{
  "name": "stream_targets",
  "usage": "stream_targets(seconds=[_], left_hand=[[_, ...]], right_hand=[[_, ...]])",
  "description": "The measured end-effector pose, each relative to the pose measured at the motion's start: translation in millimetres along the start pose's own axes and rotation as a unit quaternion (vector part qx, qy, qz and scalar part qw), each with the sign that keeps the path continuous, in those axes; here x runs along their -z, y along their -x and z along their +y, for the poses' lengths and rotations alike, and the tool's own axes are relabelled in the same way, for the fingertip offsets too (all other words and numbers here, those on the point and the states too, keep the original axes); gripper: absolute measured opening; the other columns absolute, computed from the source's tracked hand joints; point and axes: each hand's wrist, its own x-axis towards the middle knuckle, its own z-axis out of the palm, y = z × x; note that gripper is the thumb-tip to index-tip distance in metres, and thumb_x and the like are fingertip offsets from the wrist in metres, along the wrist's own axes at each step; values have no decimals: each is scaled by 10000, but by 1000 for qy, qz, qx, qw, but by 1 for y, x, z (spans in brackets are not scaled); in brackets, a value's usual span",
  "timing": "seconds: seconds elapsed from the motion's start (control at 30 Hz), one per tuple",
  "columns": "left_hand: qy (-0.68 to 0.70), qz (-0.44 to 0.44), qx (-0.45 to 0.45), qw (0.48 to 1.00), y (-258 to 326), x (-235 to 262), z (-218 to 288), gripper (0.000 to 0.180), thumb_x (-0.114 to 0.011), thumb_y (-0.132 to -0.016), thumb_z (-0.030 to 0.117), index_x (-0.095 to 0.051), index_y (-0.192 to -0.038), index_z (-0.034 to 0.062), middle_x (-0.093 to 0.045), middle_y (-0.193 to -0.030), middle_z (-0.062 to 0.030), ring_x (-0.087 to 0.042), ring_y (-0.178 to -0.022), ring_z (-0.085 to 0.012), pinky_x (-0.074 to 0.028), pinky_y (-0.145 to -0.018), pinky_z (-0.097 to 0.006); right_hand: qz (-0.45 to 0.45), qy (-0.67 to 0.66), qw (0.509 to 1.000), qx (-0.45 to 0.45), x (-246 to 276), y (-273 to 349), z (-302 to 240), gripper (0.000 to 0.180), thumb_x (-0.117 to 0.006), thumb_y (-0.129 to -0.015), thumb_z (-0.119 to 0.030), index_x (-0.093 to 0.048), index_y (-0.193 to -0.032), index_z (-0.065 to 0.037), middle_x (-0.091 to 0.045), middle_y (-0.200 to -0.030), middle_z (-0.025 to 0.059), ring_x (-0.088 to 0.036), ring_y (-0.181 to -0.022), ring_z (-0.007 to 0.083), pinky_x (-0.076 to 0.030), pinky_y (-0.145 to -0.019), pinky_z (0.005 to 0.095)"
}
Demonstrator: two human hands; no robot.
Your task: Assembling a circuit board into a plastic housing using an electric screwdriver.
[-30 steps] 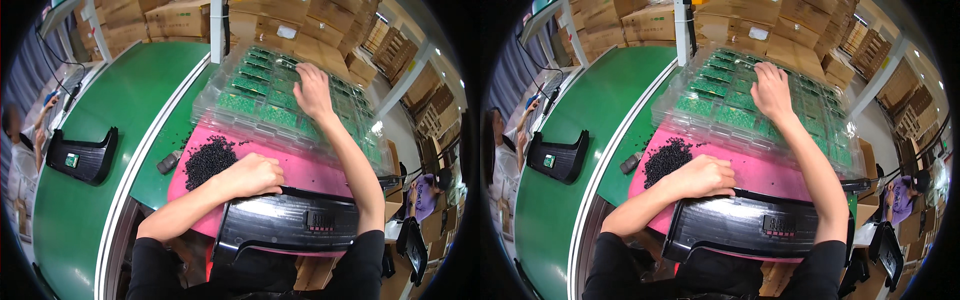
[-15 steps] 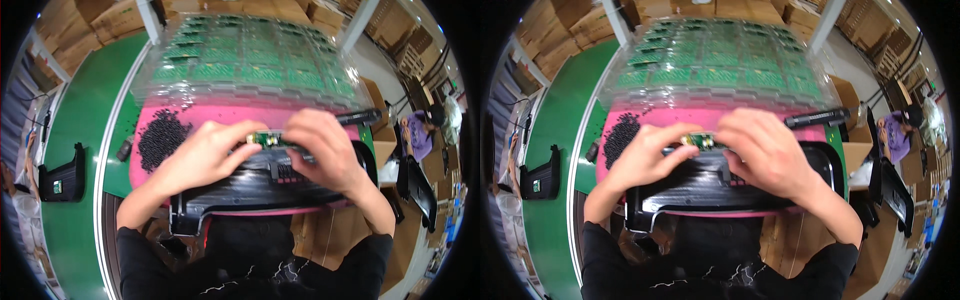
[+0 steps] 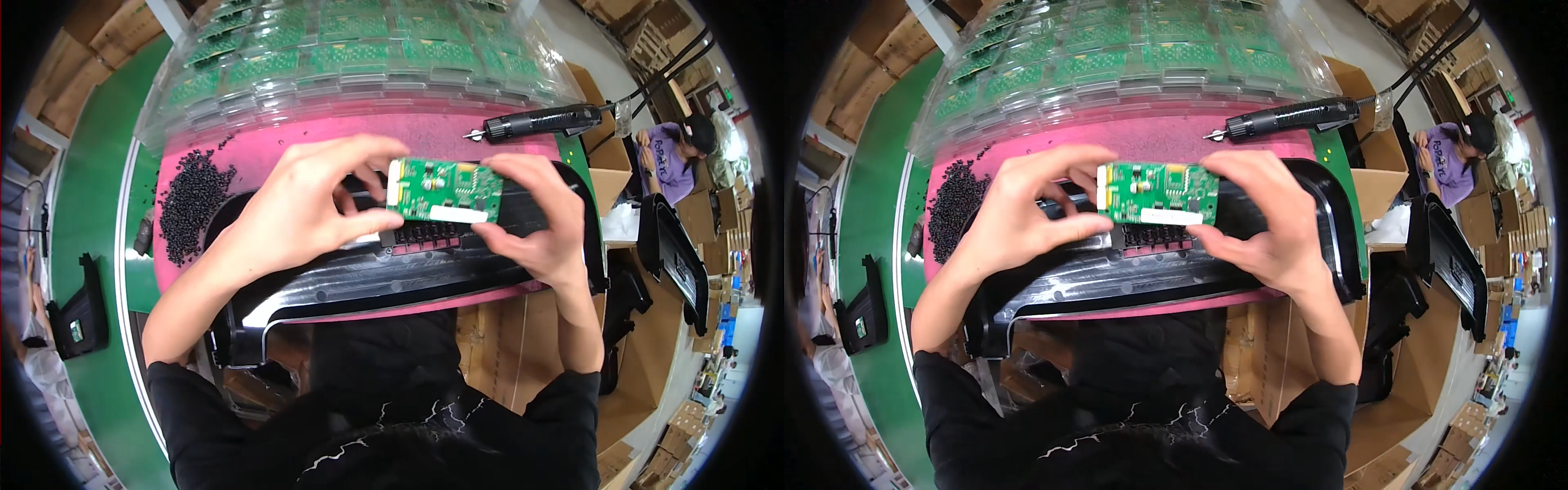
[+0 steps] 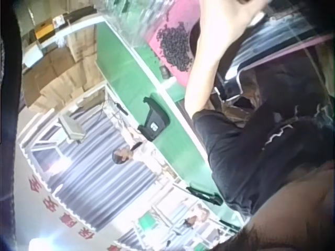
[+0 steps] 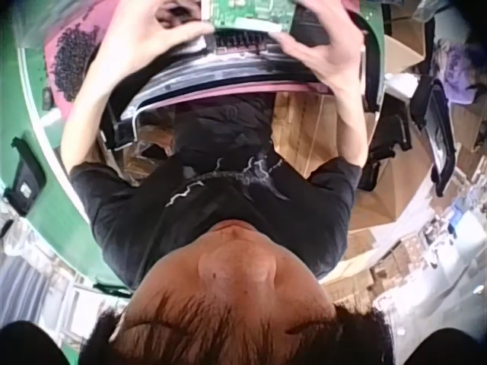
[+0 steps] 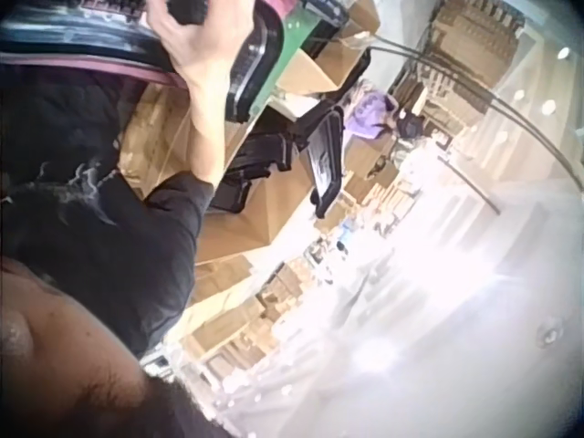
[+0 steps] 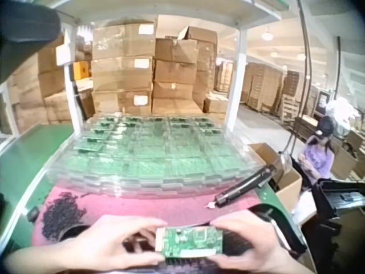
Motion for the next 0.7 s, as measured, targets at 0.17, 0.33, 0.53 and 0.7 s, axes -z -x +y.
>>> stream_targets(seconds=[0.17, 0.33, 0.53, 0.7], left_hand=[[-134, -112, 3, 985, 3, -7, -17, 475, -843, -679, 197, -634, -1067, 21, -646, -818, -80, -639, -699, -203, -522, -608, -320], [-215, -153, -8, 965, 6, -12, -18, 459, -819, -690, 266, -633, -1040, 34, -633, -805, -85, -650, -721, -258, -529, -644, -360], [-235, -164, 9, 958, 7, -12, -21, 472, -817, -691, 280, -627, -1049, 37, -616, -793, -84, -642, -710, -265, -520, -629, -378], [-237, -174, 9, 956, 8, -9, -22, 469, -803, -710, 294, -622, -1049, 25, -618, -800, -91, -646, -724, -269, -518, -630, -384]], right_hand=[[-89, -82, 989, -88, -17, 18, 11, 524, -829, -636, -83, -624, -1112, -9, -638, -1118, 128, -595, -1042, 315, -479, -916, 387], [-149, -77, 977, -133, -20, 21, 9, 515, -815, -649, -109, -631, -1117, 4, -586, -1212, 119, -531, -1126, 314, -443, -967, 395], [-153, -61, 976, -140, -25, 22, 7, 514, -802, -674, -122, -631, -1142, 7, -578, -1221, 115, -514, -1147, 314, -427, -989, 398], [-156, -57, 974, -151, -26, 21, 4, 511, -801, -679, -122, -633, -1142, 13, -578, -1220, 118, -512, -1153, 313, -423, -994, 396]])
